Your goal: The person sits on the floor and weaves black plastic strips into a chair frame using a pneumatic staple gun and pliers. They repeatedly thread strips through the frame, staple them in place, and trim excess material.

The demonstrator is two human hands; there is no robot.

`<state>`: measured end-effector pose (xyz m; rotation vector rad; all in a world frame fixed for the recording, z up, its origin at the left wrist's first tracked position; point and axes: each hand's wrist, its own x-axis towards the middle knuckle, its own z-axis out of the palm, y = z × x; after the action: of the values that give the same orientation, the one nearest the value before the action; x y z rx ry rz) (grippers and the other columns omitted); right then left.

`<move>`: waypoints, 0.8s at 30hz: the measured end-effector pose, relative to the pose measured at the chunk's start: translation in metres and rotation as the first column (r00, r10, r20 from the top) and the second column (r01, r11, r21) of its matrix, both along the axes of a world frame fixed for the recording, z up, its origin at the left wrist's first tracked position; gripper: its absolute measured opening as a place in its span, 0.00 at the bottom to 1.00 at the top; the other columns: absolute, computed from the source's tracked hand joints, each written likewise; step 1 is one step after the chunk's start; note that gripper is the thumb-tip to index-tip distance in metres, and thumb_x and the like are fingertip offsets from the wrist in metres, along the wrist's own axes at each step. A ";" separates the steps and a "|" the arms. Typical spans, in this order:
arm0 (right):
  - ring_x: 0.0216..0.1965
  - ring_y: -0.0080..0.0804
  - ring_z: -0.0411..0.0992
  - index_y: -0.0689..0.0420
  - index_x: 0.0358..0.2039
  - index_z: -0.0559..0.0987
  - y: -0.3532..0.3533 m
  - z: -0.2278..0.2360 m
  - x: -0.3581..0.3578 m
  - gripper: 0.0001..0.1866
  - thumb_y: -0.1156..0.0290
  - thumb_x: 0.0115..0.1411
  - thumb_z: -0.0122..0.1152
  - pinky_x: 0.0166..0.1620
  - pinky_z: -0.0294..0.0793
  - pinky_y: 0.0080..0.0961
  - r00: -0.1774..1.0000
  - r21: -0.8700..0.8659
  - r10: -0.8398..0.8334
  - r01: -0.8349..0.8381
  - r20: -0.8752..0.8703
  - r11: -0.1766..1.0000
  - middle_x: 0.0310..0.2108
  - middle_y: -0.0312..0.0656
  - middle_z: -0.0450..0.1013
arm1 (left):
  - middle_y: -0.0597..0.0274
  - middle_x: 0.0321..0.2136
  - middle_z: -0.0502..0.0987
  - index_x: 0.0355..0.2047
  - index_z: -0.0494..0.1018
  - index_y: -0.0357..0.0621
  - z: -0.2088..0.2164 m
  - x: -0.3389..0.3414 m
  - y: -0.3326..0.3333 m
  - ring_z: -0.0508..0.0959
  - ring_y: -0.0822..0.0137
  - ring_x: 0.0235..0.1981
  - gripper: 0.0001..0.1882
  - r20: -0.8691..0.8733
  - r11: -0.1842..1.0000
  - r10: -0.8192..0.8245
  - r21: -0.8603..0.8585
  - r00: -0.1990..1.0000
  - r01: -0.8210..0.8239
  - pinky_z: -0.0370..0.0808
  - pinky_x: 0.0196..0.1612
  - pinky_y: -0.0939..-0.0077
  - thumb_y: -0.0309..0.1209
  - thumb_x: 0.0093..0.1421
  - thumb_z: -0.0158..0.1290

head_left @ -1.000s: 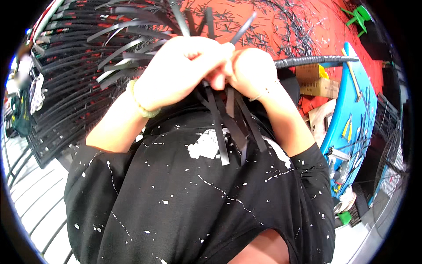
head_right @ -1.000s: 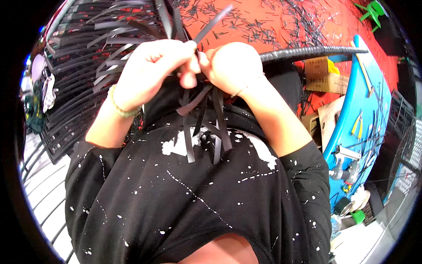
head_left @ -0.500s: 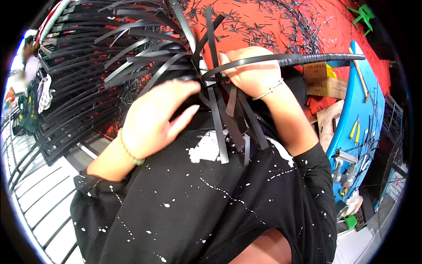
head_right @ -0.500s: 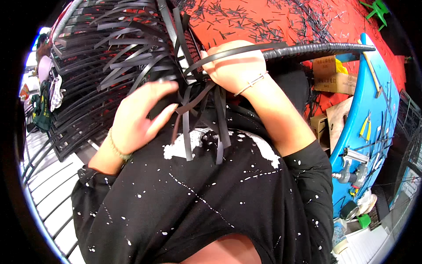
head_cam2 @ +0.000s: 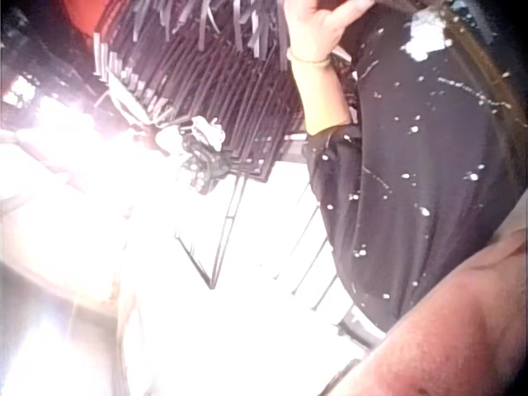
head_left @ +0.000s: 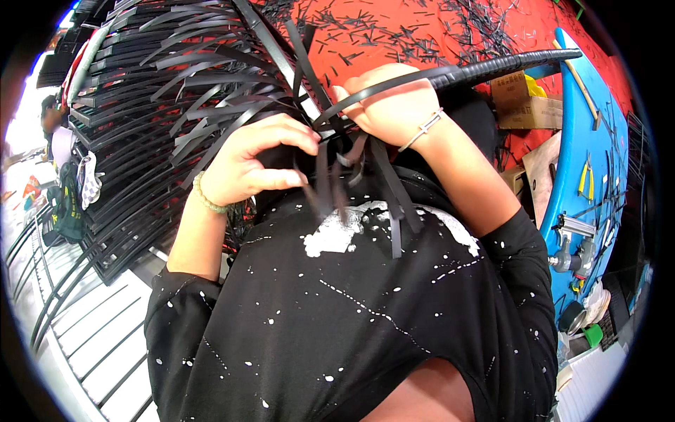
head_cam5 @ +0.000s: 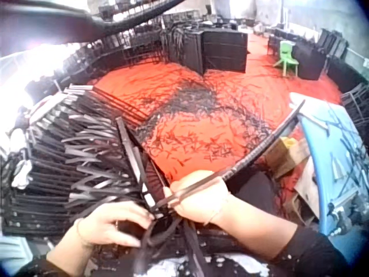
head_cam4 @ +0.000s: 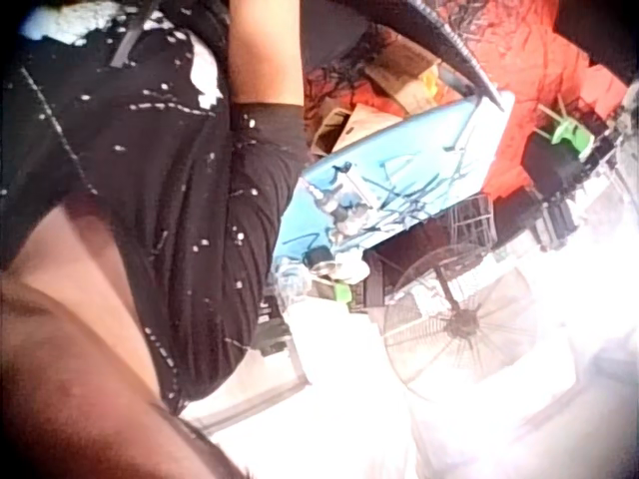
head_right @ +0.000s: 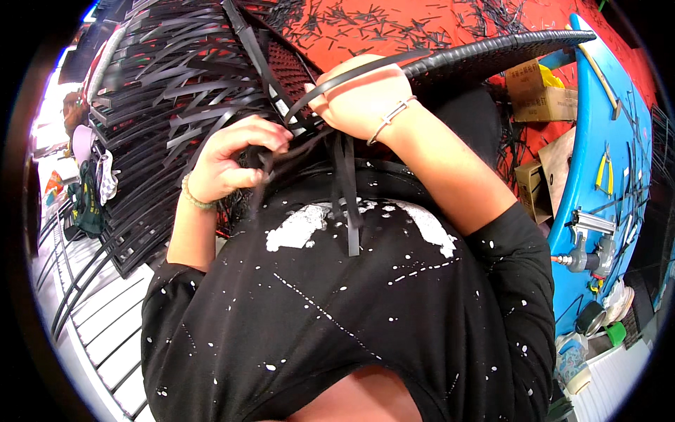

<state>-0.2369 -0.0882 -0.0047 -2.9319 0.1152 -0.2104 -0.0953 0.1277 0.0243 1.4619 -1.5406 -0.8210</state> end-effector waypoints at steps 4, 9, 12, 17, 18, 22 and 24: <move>0.33 0.44 0.79 0.50 0.27 0.82 0.000 -0.002 0.001 0.14 0.59 0.62 0.53 0.37 0.79 0.40 0.993 -0.011 0.039 -0.038 0.110 0.999 0.28 0.39 0.79 | 0.52 0.42 0.81 0.37 0.81 0.35 0.005 -0.001 -0.001 0.80 0.56 0.47 0.09 -0.093 0.997 -0.078 -0.036 0.993 0.075 0.75 0.52 0.63 0.27 0.57 0.64; 0.30 0.46 0.78 0.54 0.21 0.80 -0.001 -0.007 -0.001 0.20 0.56 0.66 0.53 0.34 0.77 0.41 0.977 0.071 0.012 -0.028 0.211 0.997 0.23 0.43 0.77 | 0.57 0.37 0.78 0.38 0.80 0.39 -0.002 -0.007 -0.007 0.78 0.58 0.41 0.11 0.009 0.995 -0.087 -0.055 0.996 0.087 0.76 0.47 0.66 0.29 0.57 0.66; 0.28 0.46 0.77 0.53 0.21 0.80 -0.002 -0.008 0.001 0.18 0.58 0.64 0.55 0.32 0.76 0.41 0.948 -0.022 0.081 -0.079 0.308 0.997 0.21 0.42 0.76 | 0.57 0.36 0.78 0.36 0.78 0.37 -0.001 -0.009 -0.008 0.78 0.59 0.40 0.07 0.010 0.994 -0.053 -0.094 0.999 0.053 0.75 0.45 0.68 0.24 0.58 0.63; 0.27 0.49 0.76 0.54 0.19 0.79 -0.004 -0.006 0.002 0.21 0.58 0.67 0.51 0.33 0.76 0.42 0.972 0.052 0.080 -0.093 0.222 0.994 0.20 0.44 0.75 | 0.61 0.27 0.75 0.31 0.72 0.39 -0.009 -0.028 -0.012 0.75 0.64 0.28 0.06 -0.051 0.982 0.106 -0.153 0.993 -0.113 0.74 0.36 0.72 0.26 0.66 0.56; 0.27 0.49 0.76 0.54 0.19 0.78 -0.004 -0.006 0.002 0.22 0.58 0.67 0.51 0.33 0.76 0.43 0.981 0.079 0.055 -0.070 0.185 0.994 0.20 0.45 0.75 | 0.64 0.25 0.74 0.32 0.73 0.40 -0.011 -0.028 -0.012 0.74 0.69 0.27 0.07 -0.098 0.981 0.124 -0.138 0.987 -0.137 0.73 0.34 0.75 0.28 0.68 0.55; 0.26 0.50 0.75 0.54 0.17 0.76 -0.004 -0.004 -0.002 0.23 0.57 0.67 0.52 0.33 0.75 0.43 0.975 0.151 0.034 -0.068 0.218 0.986 0.19 0.45 0.74 | 0.62 0.23 0.74 0.28 0.70 0.35 -0.012 -0.027 -0.007 0.75 0.70 0.24 0.13 -0.156 0.986 0.135 -0.081 0.979 -0.148 0.74 0.30 0.74 0.26 0.72 0.48; 0.27 0.50 0.75 0.54 0.18 0.76 -0.004 -0.004 -0.001 0.18 0.60 0.63 0.55 0.33 0.75 0.43 0.978 0.167 0.036 -0.072 0.205 0.983 0.20 0.45 0.75 | 0.62 0.22 0.73 0.30 0.71 0.34 -0.013 -0.025 -0.010 0.73 0.70 0.22 0.13 -0.189 0.984 0.111 -0.117 0.976 -0.135 0.73 0.28 0.75 0.29 0.72 0.48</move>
<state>-0.2382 -0.0923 -0.0090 -2.7178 0.0216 -0.4619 -0.1204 0.1174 0.0112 1.3360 -1.3278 -0.7453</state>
